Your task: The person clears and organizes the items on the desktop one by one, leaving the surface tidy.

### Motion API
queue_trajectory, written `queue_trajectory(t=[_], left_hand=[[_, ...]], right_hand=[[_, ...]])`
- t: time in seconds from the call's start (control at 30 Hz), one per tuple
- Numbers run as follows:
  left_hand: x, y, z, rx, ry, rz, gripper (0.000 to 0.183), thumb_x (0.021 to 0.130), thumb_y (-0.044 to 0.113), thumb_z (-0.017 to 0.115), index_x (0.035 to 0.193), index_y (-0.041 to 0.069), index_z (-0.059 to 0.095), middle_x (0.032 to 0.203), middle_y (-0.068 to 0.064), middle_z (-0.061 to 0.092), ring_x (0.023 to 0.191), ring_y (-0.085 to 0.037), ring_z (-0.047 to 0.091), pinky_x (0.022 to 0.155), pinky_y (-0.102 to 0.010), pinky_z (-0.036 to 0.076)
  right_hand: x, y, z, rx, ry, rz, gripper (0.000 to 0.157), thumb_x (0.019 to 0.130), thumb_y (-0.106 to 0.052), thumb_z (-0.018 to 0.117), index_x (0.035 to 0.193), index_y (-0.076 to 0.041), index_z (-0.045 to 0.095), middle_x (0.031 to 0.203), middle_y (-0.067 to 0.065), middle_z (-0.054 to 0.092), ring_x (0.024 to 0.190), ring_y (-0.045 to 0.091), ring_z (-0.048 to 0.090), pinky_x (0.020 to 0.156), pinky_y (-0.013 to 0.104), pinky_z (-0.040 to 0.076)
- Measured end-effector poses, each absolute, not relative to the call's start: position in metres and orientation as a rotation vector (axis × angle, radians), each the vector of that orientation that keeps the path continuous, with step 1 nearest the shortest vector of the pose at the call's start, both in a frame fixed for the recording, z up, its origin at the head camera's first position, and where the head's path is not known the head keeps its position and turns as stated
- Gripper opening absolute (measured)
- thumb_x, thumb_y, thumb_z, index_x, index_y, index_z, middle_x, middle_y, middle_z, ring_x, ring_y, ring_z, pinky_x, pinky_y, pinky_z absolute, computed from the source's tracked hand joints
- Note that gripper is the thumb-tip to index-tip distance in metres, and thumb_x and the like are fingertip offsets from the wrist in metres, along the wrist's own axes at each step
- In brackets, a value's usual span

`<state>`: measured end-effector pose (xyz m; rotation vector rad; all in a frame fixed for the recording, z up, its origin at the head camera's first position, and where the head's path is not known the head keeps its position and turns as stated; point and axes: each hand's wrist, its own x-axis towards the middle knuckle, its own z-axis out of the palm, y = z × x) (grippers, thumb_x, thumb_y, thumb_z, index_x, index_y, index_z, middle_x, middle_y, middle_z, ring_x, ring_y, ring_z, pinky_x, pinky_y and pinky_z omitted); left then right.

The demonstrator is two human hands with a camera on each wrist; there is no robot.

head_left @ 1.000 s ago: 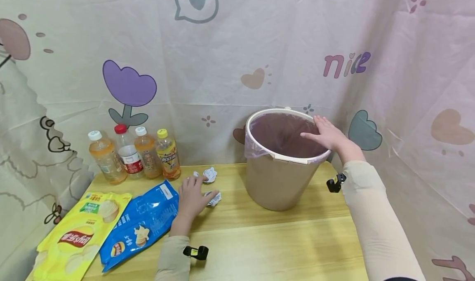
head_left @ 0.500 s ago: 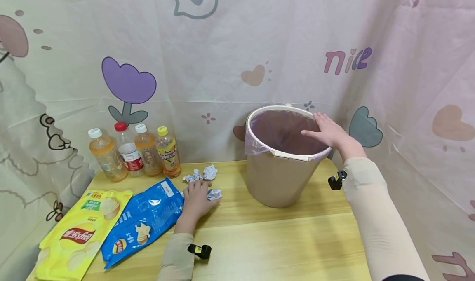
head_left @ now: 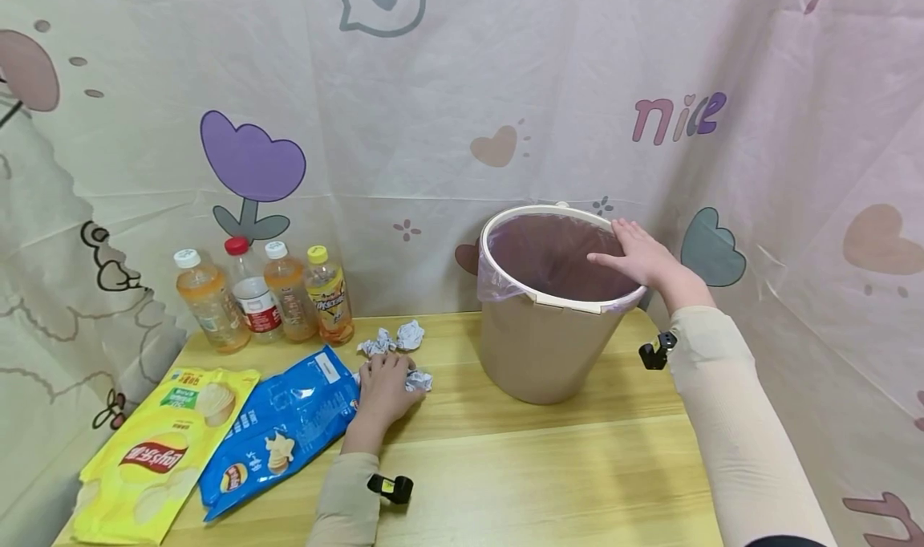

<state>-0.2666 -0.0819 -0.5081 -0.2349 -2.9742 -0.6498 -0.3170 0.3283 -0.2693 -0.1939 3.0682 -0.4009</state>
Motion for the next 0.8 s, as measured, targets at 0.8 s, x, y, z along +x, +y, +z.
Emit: queue_trajectory(t=[0.8], left_hand=[[-0.2644, -0.0743, -0.5062, -0.301, -3.041, -0.643, 0.042, 0.077, 0.035, 0.080, 0.108, 0.015, 0.060, 0.111, -0.010, 0.062, 0.113, -0.034, 0.044, 0.089, -0.050, 0.031]], right_hand=[[-0.3181, 0.3297, -0.2710, -0.207, 3.078, -0.436, 0.096, 0.095, -0.059, 0.046, 0.154, 0.003, 0.004, 0.161, 0.028, 0.003, 0.149, 0.045, -0.001, 0.120, 0.058, 0.003]])
